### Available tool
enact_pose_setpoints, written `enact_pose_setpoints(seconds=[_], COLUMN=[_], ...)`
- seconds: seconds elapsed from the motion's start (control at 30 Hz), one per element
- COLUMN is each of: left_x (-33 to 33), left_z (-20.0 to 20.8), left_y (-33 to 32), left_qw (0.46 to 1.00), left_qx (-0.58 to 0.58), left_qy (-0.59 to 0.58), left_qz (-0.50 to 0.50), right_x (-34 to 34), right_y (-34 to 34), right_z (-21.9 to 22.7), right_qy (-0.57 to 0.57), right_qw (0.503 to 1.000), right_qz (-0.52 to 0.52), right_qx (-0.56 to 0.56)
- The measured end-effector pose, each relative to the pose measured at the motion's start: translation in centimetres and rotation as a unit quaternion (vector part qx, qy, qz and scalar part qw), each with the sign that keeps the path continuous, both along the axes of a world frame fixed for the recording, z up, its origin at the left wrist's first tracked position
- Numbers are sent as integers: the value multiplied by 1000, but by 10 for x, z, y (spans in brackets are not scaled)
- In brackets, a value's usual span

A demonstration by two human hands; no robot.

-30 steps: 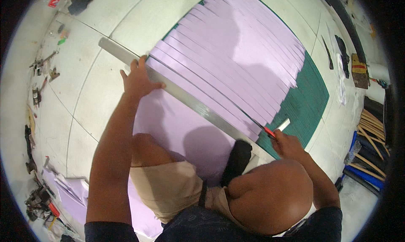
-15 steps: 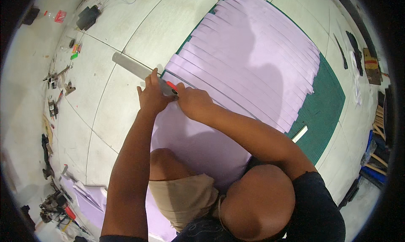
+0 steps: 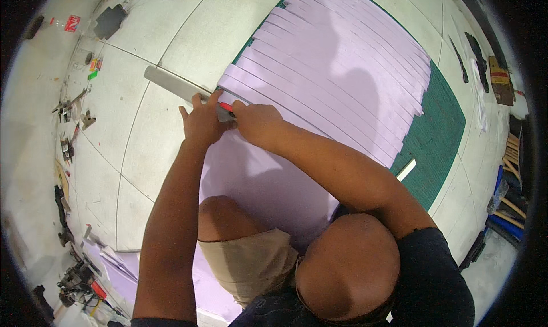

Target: The person cuts a purple fabric into strips using a utility knife and a metal ruler, then picks up and stacks the cut strips.

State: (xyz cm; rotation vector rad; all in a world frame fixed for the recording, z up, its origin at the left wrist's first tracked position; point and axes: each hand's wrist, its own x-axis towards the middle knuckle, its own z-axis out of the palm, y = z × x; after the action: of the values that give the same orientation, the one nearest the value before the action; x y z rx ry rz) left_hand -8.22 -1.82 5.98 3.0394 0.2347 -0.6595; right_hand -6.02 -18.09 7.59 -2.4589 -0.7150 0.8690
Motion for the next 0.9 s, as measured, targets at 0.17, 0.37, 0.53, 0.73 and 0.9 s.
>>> enact_pose_setpoints(seconds=[0.17, 0.37, 0.53, 0.73, 0.9], left_x=[-1, 0, 0, 1, 0], left_z=[3, -1, 0, 0, -1], left_y=[-5, -1, -5, -2, 0], left_qw=[1000, 1000, 1000, 999, 998], left_qx=[-15, -20, -12, -36, -55], left_qy=[0, -23, -4, 3, -13], left_qz=[2, 7, 20, 29, 26], right_x=[-23, -77, -140, -199, -213], right_y=[-66, -164, -273, -373, -405], right_z=[15, 30, 33, 54, 68], right_qy=[64, 82, 128, 210, 139], right_qw=[997, 989, 971, 908, 919], right_qz=[8, -10, -29, -22, 12], right_qx=[-47, -122, -199, -362, -368])
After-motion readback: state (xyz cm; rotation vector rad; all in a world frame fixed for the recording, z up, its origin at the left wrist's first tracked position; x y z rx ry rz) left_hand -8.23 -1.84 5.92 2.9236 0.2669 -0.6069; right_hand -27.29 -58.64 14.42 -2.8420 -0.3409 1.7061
